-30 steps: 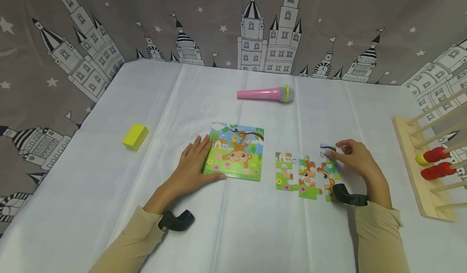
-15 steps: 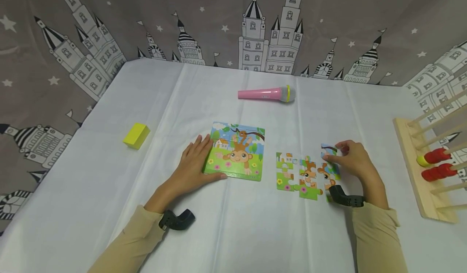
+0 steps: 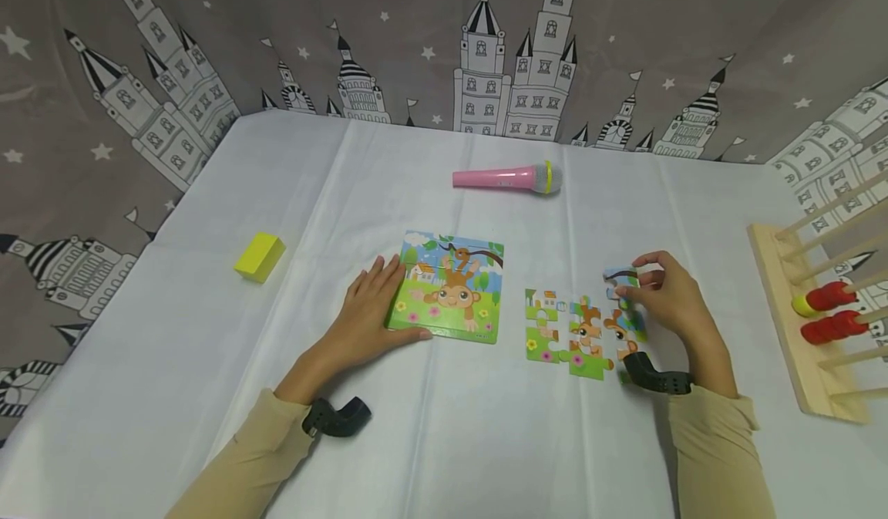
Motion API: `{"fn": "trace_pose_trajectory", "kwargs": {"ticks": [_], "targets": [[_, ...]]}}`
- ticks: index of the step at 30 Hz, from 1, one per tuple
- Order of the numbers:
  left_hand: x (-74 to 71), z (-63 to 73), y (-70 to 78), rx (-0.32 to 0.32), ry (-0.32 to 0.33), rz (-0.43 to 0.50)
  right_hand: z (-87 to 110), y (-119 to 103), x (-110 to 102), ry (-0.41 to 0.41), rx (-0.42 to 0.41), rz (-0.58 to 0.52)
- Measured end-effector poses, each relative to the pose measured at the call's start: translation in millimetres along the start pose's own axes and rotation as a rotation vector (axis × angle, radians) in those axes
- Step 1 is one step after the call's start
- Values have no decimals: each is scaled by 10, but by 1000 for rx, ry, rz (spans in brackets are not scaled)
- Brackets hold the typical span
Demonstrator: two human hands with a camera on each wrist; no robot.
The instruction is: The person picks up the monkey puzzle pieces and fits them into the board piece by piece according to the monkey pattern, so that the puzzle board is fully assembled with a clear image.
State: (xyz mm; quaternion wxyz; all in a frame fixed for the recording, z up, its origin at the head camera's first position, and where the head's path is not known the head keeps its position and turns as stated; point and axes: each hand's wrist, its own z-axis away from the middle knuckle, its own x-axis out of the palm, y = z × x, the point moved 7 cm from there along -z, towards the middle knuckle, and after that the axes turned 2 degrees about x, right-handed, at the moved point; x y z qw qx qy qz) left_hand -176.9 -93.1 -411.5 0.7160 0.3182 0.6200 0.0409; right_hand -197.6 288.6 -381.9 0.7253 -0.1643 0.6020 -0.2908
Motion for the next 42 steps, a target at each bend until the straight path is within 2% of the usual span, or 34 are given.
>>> {"fn": "trace_pose_trajectory", "kwargs": {"ticks": [6,10,19,24,30,42], "targets": [[-1,6,-8,-2,-1,8,-32,-25,56,6,-90,-9],[5,4,-7,0,-3,12,-120,96,146,-3,-130,-31],[19,-2,-14,5,2,13,-266,212,302,28,-131,-78],[12,2,-8,4,2,15,-162,-35,314,53,-164,-149],[3,9,3,0,1,12,3,-449,321,59,-229,-165],[1,2,7,8,9,6,-80,-1032,770,4,-256,-347]]}}
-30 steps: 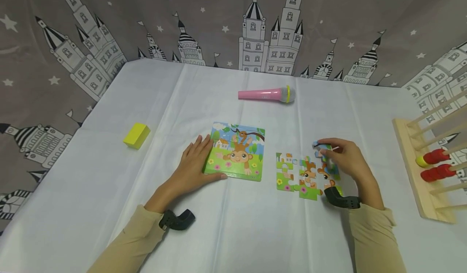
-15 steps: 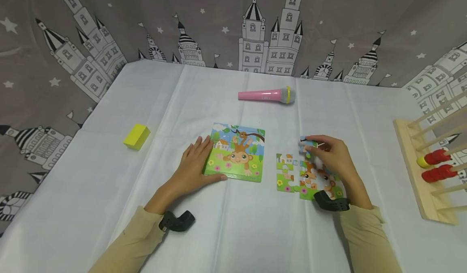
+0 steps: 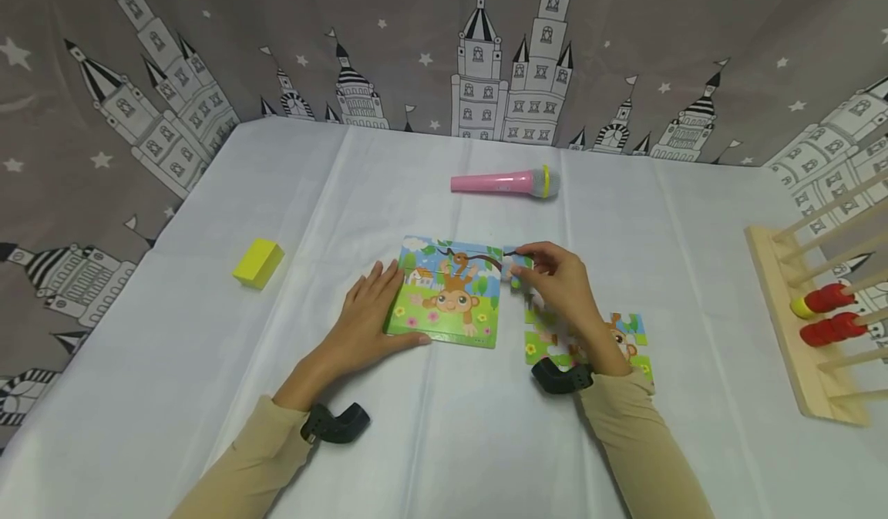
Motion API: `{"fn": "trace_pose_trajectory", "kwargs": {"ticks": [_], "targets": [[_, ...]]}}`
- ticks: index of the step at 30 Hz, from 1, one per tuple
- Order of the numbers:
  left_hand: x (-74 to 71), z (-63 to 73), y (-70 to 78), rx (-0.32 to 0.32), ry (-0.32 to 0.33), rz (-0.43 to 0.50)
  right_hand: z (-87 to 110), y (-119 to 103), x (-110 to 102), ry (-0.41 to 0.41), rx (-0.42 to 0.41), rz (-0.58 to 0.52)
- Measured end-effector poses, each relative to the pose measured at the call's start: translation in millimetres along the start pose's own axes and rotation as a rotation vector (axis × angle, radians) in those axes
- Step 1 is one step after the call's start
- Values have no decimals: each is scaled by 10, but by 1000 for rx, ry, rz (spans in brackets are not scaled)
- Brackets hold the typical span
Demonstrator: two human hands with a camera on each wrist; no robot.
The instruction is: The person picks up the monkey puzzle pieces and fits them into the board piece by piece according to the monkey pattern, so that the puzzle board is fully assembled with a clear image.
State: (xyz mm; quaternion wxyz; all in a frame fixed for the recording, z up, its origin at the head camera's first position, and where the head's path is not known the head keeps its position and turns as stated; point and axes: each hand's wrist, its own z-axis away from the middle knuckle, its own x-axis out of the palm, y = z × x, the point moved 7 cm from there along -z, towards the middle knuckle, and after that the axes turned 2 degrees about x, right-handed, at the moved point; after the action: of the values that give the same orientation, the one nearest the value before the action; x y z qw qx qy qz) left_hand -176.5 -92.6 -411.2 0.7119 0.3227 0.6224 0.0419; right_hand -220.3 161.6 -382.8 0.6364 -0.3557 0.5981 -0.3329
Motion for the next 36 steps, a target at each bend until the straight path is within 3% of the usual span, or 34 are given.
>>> {"fn": "trace_pose_trajectory", "kwargs": {"ticks": [8,13,19,29,36], "targets": [[4,-2,11,5,1,-2,-148,-74,321,28,61,22],[-14,8,10,5,1,-3,-181,-104,432,32,54,23],[-14,3,5,6,0,-3,-200,-158,471,45,19,56],[-12,4,9,0,-3,-7,-247,-178,478,35,46,205],[-16,3,11,-1,0,-6,-272,-173,498,2,64,230]]}}
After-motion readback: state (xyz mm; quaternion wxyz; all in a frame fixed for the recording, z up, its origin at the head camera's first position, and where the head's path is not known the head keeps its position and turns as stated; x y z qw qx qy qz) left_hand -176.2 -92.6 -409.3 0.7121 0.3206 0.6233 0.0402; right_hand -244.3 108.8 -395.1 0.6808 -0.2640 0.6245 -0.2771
